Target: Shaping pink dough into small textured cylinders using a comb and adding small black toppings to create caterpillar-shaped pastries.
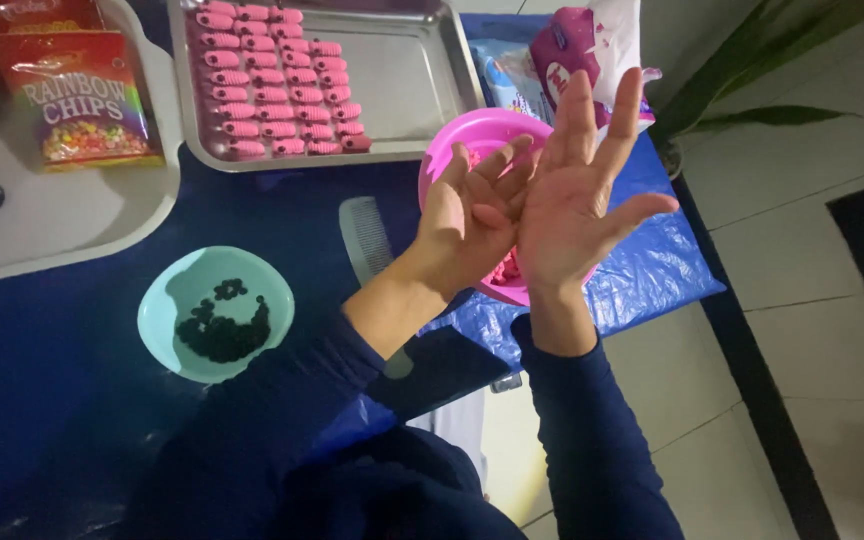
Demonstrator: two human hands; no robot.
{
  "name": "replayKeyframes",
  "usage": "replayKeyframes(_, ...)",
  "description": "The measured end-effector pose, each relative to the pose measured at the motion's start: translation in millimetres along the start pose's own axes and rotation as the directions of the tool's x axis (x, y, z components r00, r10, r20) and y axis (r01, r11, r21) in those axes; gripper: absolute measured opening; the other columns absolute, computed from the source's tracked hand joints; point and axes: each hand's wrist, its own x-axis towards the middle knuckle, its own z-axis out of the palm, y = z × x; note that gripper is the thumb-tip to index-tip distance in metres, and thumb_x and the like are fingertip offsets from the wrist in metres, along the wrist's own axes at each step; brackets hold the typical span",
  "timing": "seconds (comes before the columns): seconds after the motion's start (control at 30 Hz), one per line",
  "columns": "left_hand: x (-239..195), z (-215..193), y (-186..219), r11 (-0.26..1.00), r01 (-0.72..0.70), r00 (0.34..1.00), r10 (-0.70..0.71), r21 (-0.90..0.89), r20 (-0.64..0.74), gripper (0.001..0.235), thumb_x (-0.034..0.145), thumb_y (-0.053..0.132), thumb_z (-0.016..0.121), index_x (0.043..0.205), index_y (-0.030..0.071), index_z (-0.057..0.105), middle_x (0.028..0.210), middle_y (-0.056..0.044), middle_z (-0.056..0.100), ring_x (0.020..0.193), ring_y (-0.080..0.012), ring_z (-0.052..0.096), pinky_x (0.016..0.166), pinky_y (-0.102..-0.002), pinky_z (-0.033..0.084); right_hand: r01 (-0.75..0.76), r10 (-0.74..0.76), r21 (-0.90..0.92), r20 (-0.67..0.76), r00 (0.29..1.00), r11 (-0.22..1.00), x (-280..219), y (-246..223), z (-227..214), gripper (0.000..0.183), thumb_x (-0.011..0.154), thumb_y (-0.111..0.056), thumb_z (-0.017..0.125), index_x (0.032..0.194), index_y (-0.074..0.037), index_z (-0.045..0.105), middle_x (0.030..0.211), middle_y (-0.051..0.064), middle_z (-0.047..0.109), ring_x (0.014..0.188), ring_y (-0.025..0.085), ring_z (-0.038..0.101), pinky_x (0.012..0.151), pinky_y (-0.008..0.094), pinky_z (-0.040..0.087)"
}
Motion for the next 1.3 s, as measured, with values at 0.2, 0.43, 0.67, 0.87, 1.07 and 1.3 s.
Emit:
replayKeyframes(0.2,1,-10,-4,0.963,-0.109,0.92,0.004,0.246,0.393,0.067,0.111,0.06,0.036,0.145,0.006,0.056,0.139,-0.015,0.064,0.131,-0.0309,0.059,0.112,-0.041,0.047,-0.082,0.146,0.23,-0.278,0.949,0.97,-18,8,13,0.107,0.079,-0.081,0.027,0.17,-0.025,0.019,0.17,0.017,0.044,0.164,0.033,0.043,0.131,0.046,0.046)
replayKeyframes(0.43,-13,28,-4,0.864,0.034,0.998,-0.005,0.502,-0.059,0.064,0.099,0.052,0.04,0.151,0.017,0.046,0.151,-0.011,0.05,0.146,-0.0306,0.045,0.114,-0.047,0.044,-0.021,0.021,0.002,0.052,0.998,1.0,-9,6,13,0.085,0.102,-0.079,0.02,0.169,-0.028,0.028,0.175,0.01,0.038,0.171,0.029,0.03,0.149,0.049,0.014)
replayKeyframes(0.67,-21,16,-9,0.849,0.094,0.99,-0.136,0.52,0.044,0.074,0.095,0.065,0.046,0.151,0.017,0.05,0.125,-0.01,0.065,0.122,-0.0271,0.061,0.097,-0.043,0.056,0.321,-0.12,-0.603,0.349,0.929,0.73,1,22,-19,0.08,0.107,-0.072,0.011,0.169,-0.023,0.025,0.178,-0.001,0.024,0.172,0.021,0.019,0.149,0.059,0.006)
replayKeyframes(0.87,-17,0,-6,0.954,0.114,0.957,-0.18,0.277,0.226,0.088,0.092,0.07,0.051,0.162,0.018,0.037,0.159,-0.011,0.045,0.144,-0.0309,0.046,0.113,-0.048,0.047,0.296,0.086,-0.928,0.322,0.943,0.227,2,26,-31,0.1,0.091,-0.08,-0.008,0.168,-0.025,0.023,0.178,0.007,0.014,0.17,0.027,0.005,0.134,0.062,-0.022)
replayKeyframes(1.07,-20,3,-12,0.989,0.087,0.991,-0.098,0.116,0.096,0.058,0.099,0.05,0.062,0.131,0.002,0.066,0.129,-0.022,0.068,0.123,-0.0375,0.064,0.106,-0.05,0.053,0.118,0.04,-0.656,0.221,0.975,0.746,40,14,-66,0.091,0.099,-0.086,0.011,0.171,-0.03,0.017,0.18,0.004,0.019,0.171,0.031,0.025,0.143,0.056,0.032)
replayKeyframes(1.3,-14,-2,-3,0.982,-0.007,1.0,0.001,0.19,0.028,0.049,0.108,0.041,0.047,0.127,0.002,0.068,0.12,-0.021,0.073,0.114,-0.0389,0.068,0.101,-0.05,0.056,0.055,0.005,-0.606,0.097,0.995,0.793,18,3,-84,0.084,0.1,-0.086,0.017,0.161,-0.032,0.036,0.17,0.003,0.034,0.159,0.031,0.04,0.135,0.058,0.027)
